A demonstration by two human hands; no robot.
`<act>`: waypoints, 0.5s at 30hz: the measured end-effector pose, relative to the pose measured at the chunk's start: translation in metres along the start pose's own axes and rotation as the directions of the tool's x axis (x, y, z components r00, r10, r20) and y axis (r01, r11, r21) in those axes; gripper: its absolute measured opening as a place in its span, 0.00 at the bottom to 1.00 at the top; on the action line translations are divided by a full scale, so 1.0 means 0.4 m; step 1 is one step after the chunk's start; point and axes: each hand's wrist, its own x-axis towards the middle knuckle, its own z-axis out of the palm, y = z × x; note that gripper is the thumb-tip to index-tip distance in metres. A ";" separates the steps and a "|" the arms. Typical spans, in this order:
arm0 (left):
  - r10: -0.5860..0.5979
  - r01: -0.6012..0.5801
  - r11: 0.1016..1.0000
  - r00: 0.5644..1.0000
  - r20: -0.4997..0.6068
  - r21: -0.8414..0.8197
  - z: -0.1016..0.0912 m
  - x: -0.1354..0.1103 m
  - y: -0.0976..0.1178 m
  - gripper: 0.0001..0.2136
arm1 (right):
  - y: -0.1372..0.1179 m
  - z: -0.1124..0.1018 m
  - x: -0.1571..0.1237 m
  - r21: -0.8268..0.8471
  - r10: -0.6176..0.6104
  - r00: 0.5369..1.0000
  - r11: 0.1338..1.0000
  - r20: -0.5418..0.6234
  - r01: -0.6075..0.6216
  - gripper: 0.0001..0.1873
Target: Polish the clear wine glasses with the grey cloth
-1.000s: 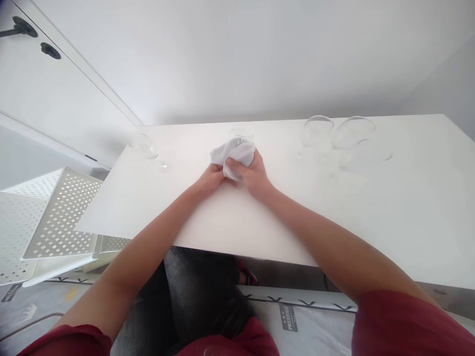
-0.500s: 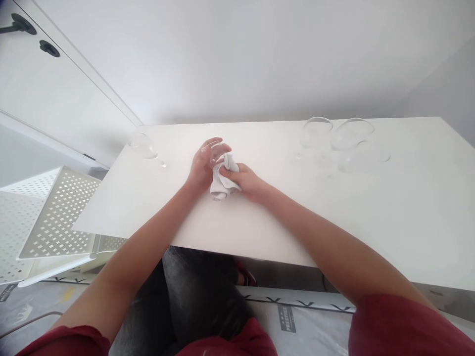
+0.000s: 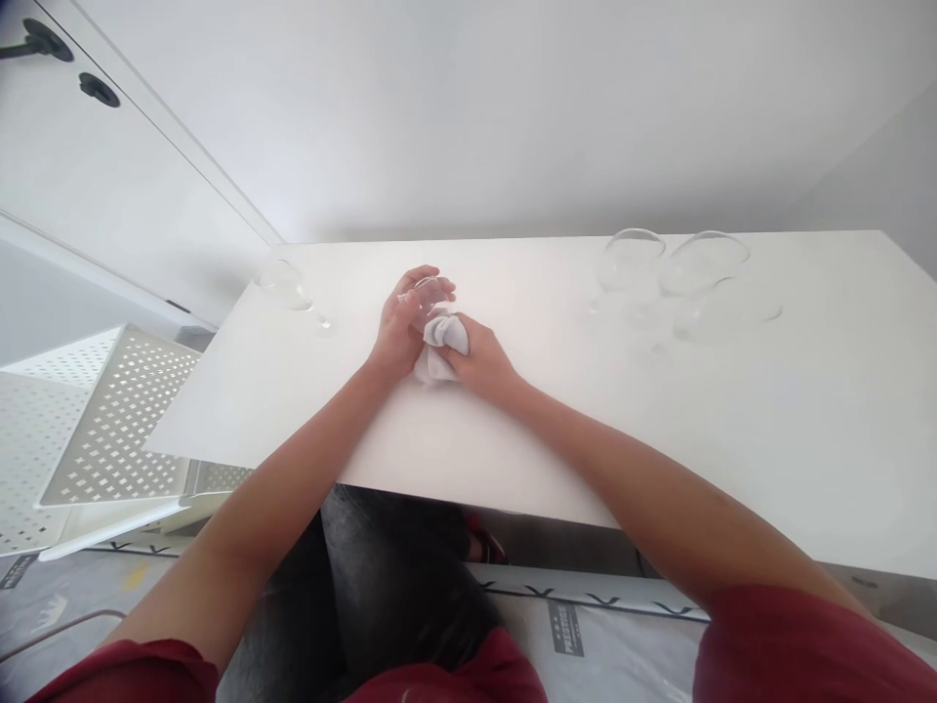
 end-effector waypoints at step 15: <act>0.004 -0.006 1.000 0.998 0.067 0.029 0.021 -0.007 0.009 0.31 | -0.005 -0.001 -0.002 0.121 0.029 1.000 0.992 -0.007 -0.028 0.29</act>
